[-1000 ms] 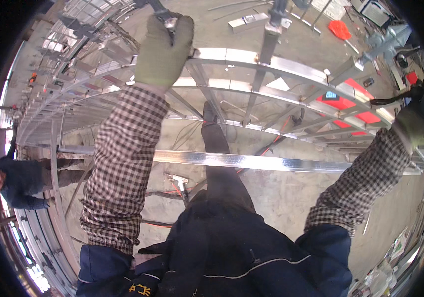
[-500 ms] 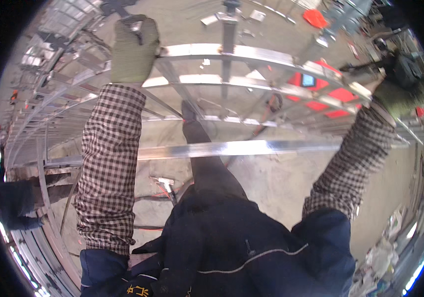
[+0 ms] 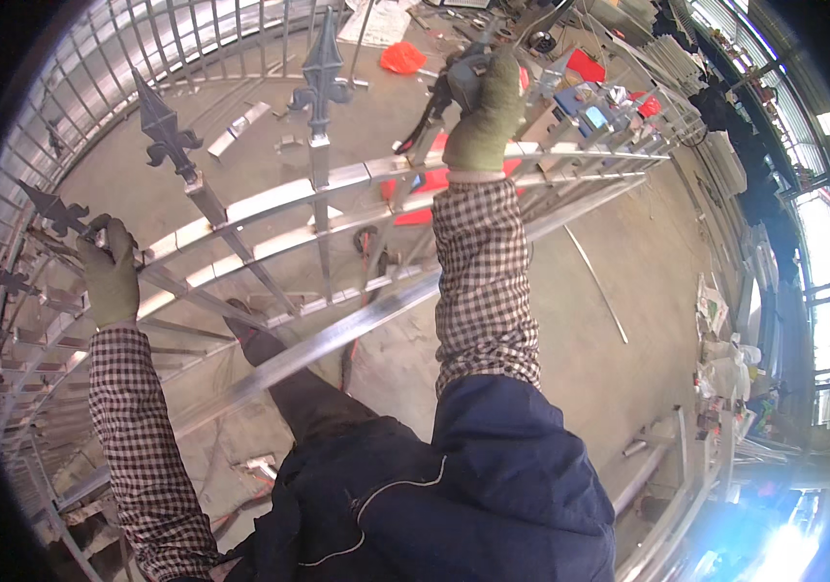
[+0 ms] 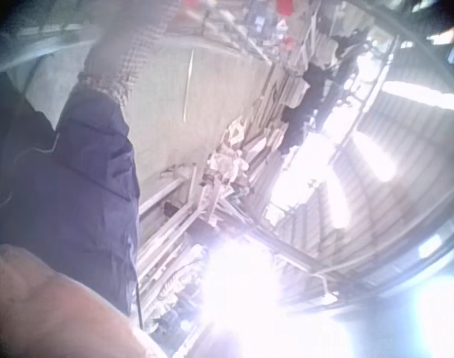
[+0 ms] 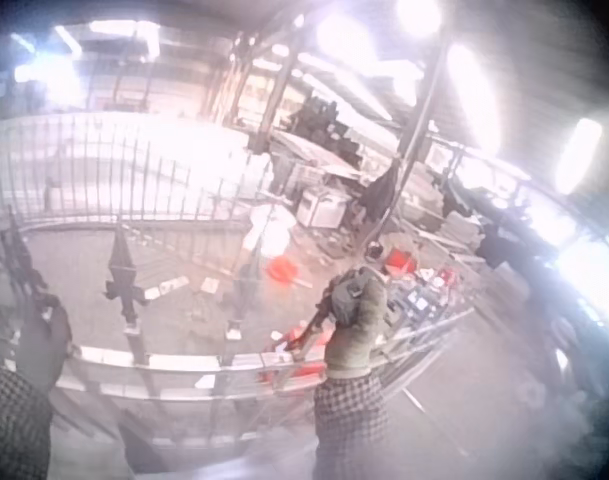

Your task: The person positions and secures metal bars onto a curved frame using a hammer and a metal jig. They repeatedly align the bars, tap them into place, and check fit while another worker grinds nearby.

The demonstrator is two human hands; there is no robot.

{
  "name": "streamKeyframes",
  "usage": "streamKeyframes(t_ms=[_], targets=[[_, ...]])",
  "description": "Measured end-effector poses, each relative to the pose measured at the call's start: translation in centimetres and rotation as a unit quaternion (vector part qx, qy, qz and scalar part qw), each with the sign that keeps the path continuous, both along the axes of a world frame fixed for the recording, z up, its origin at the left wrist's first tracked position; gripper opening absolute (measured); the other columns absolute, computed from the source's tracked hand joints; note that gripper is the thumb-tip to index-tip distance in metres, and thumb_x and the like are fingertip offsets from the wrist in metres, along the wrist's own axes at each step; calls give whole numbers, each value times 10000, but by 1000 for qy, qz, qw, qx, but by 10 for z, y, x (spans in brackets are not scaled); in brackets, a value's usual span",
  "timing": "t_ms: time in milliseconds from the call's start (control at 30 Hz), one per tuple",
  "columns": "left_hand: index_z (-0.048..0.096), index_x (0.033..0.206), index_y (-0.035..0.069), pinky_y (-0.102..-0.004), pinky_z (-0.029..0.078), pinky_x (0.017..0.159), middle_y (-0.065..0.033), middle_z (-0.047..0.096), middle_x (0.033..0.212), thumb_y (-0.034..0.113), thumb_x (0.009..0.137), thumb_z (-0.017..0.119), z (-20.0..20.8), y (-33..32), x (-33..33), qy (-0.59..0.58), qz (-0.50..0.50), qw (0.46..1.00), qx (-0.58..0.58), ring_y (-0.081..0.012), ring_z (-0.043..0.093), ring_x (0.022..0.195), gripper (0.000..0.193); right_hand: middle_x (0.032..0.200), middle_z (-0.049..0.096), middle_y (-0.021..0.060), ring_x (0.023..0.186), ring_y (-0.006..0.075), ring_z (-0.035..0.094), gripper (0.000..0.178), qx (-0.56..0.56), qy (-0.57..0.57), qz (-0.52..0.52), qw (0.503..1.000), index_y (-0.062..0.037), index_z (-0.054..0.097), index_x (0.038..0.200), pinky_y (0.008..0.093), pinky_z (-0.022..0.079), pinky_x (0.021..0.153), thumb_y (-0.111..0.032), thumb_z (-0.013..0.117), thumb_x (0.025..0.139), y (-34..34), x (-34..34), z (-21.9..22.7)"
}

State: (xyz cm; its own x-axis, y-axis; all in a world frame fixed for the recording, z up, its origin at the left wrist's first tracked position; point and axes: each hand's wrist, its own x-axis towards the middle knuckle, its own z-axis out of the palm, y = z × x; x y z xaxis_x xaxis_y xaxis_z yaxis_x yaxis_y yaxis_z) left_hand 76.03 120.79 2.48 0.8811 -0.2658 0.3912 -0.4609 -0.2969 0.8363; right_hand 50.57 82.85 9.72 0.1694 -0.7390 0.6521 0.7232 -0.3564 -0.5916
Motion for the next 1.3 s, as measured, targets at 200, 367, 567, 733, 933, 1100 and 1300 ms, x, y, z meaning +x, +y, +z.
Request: streamKeyframes(t_ms=[200,367,567,733,933,1100,1300], targets=[[550,1283,16,-349,530,732,-128,646,1016,414,1039,606,4,1,0,-20,34,999,37,-199,645,852,470,974,693,85,775,180,681,443,53,14,40,998,-33,607,1164,299,553,644,-456,588,1036,-9,-2,-4],[541,1306,22,-300,511,723,-115,634,977,360,1050,610,-2,0,0,5,28,1000,-7,-156,603,820,429,989,705,114,846,225,675,459,67,85,19,994,-25,636,1127,367,540,734,-458,516,1032,-14,1,-11],[535,1293,23,-231,452,621,-31,599,827,158,1005,688,-17,-10,9,41,-28,970,-238,-82,522,686,353,1037,689,122,831,181,684,474,23,72,33,997,-54,474,1339,316,590,702,-311,678,997,-9,-8,-6],[590,1254,1,-244,460,632,-33,614,766,133,964,744,-26,-14,16,39,54,962,-266,-97,571,691,354,1106,685,125,895,167,646,411,27,127,63,989,-38,502,1311,305,540,760,-248,649,991,-18,-32,-17],[626,1104,-15,-259,453,663,-55,645,710,263,967,741,-22,-22,13,40,152,954,-257,-110,575,652,331,1264,675,204,1202,324,632,694,151,59,-157,974,-65,459,1438,476,483,1055,-604,474,1002,-87,-129,-33],[604,1086,-12,-267,460,649,-67,648,696,235,975,707,-16,-28,6,19,187,956,-226,-124,574,634,290,1164,717,156,1074,311,684,646,226,2,-51,973,-79,604,1281,501,527,950,-630,476,968,-203,-145,-36],[495,1075,15,-280,467,608,-100,659,686,223,977,687,-27,-23,16,-34,192,945,-263,-146,571,585,300,1108,730,33,963,194,700,522,280,-64,32,957,-145,659,1186,335,550,748,-589,550,934,-223,-142,-59]])
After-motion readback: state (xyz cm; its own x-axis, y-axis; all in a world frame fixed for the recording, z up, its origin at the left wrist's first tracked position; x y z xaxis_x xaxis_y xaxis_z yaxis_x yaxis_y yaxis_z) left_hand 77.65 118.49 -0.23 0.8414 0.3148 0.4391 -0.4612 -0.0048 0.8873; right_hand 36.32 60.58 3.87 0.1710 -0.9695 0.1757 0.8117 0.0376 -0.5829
